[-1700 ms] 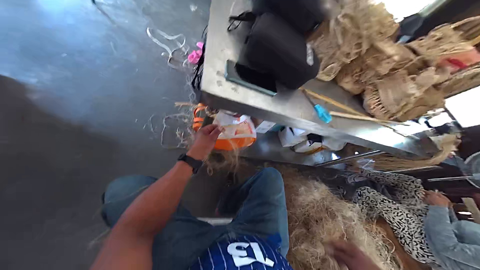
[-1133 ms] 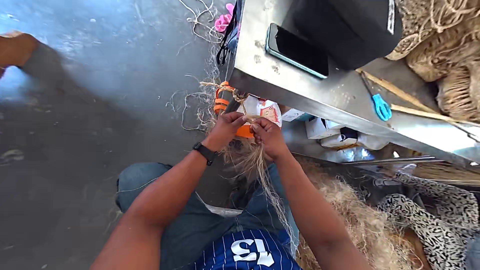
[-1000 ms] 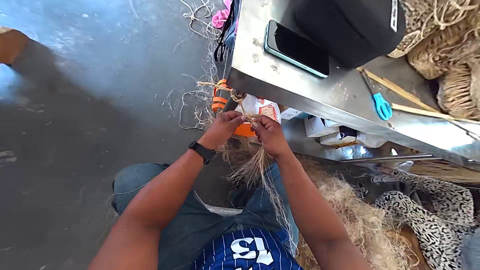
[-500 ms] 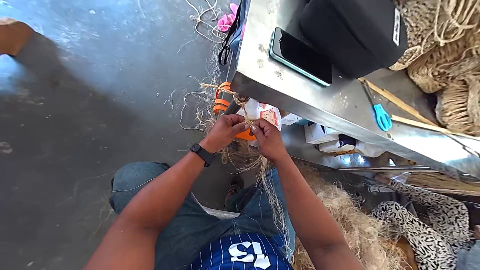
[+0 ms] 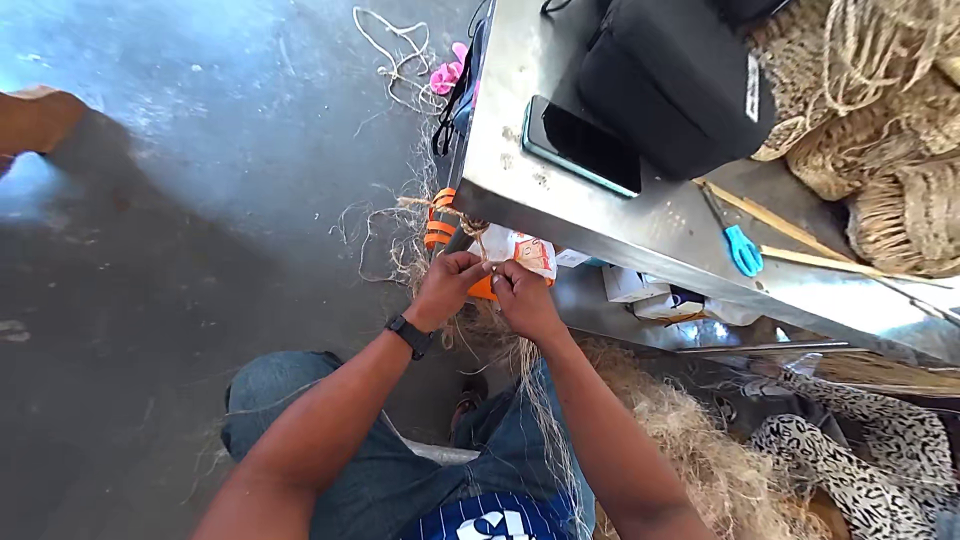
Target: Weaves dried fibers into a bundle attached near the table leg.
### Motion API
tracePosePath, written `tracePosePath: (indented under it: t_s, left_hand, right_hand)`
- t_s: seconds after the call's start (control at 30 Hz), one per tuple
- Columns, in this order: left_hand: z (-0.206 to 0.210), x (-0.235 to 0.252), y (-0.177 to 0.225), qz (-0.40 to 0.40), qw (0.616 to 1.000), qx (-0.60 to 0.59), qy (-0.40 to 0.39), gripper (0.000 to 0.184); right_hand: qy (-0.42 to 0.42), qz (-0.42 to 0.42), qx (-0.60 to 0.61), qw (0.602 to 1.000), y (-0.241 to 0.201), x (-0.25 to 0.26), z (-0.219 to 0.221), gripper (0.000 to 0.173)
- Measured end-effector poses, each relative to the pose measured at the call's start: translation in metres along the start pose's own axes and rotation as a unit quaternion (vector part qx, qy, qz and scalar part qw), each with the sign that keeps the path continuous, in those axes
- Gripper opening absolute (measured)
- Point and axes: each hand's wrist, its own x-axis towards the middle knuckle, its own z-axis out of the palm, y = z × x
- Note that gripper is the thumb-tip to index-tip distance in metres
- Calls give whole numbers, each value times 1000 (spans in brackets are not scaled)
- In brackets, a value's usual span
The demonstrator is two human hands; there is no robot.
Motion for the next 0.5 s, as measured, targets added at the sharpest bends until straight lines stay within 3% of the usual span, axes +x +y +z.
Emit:
tracePosePath:
  t_s: [0.17,0.5]
  left_hand:
    - [8,20,-17,14,998,-52,29,18]
    - [15,23,-24,33,995,-77,53,18]
  right_hand:
    - [-22,34,-9,999,5,8,0,30]
    - [8,18,5,1000,8,5,6,29]
